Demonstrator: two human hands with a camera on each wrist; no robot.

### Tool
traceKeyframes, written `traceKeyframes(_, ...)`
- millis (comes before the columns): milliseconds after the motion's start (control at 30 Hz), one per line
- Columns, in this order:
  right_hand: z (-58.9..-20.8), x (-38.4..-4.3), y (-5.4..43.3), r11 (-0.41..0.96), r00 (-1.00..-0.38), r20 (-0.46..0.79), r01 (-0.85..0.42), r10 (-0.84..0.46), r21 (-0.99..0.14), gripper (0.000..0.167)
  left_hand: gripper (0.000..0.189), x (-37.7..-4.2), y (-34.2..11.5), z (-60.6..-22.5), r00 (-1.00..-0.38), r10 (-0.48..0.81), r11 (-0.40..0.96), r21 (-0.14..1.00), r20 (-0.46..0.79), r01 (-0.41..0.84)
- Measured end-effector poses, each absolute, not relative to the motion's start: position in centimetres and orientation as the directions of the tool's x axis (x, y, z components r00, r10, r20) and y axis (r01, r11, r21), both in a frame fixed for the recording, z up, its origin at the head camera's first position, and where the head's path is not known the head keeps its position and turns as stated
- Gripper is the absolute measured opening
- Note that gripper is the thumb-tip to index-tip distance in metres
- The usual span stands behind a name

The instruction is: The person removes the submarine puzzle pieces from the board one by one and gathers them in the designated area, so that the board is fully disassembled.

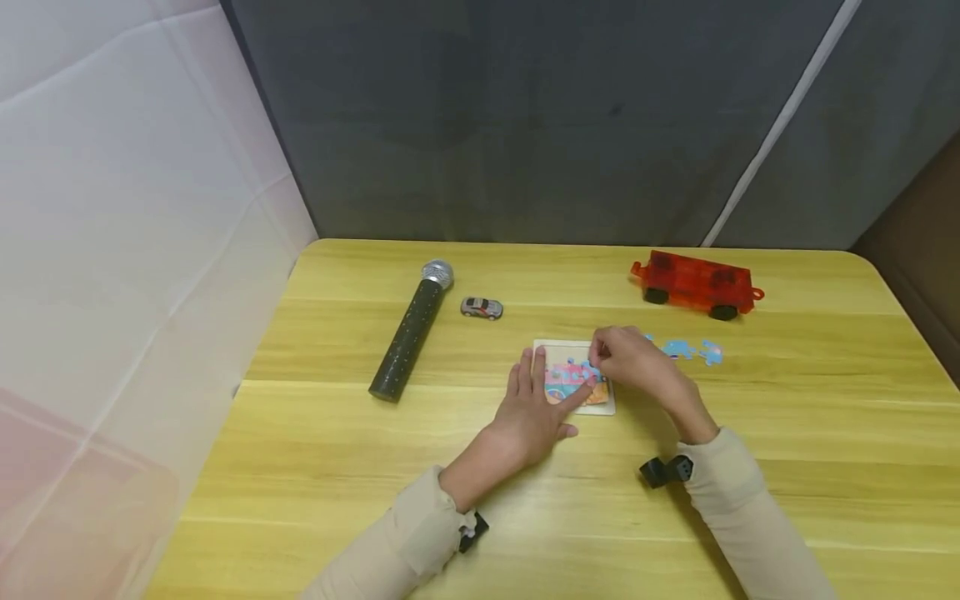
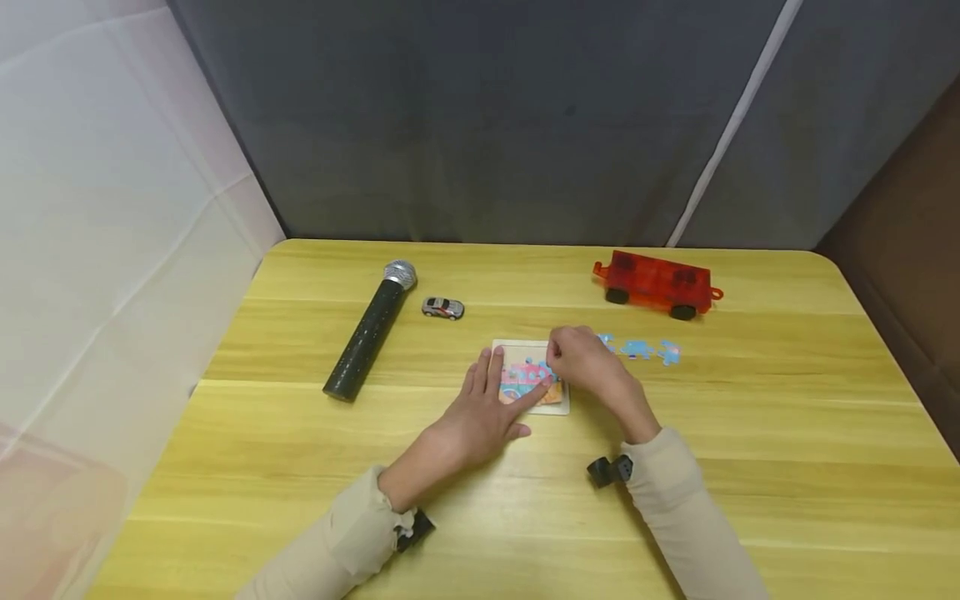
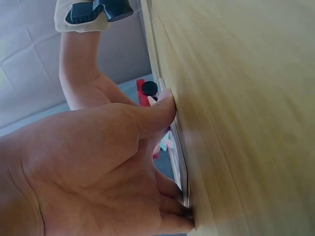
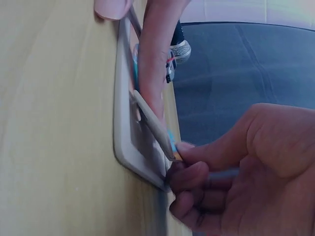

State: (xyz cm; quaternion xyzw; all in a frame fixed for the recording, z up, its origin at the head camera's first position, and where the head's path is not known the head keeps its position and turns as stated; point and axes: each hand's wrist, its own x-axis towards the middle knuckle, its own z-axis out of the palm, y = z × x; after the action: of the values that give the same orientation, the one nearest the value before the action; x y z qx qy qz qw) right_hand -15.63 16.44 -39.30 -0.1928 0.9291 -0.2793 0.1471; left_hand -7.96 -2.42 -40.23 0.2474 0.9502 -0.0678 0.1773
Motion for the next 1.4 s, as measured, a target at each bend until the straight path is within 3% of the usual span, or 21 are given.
traceKeyframes(533, -39.3, -15.9, 17.5, 0.715, -0.816, -0.219, -0.298, -0.534, -0.632, 0.02, 0.065, -8.0, -2.4, -40.3, -0.803, 0.455, 0.87, -0.002, -0.384, 0.493)
traceKeyframes(1033, -39.2, -16.0, 17.5, 0.737, -0.835, -0.186, -0.325, -0.517, -0.593, 0.022, 0.06, -8.2, -2.6, -40.4, -0.781, 0.486, 0.856, 0.036, -0.392, 0.515)
traceKeyframes(1400, -38.2, -16.4, 19.2, 0.736, -0.828, -0.226, -0.29, -0.513, -0.612, 0.014, 0.059, -8.3, -2.8, -40.2, -0.775, 0.49, 0.857, 0.06, -0.398, 0.512)
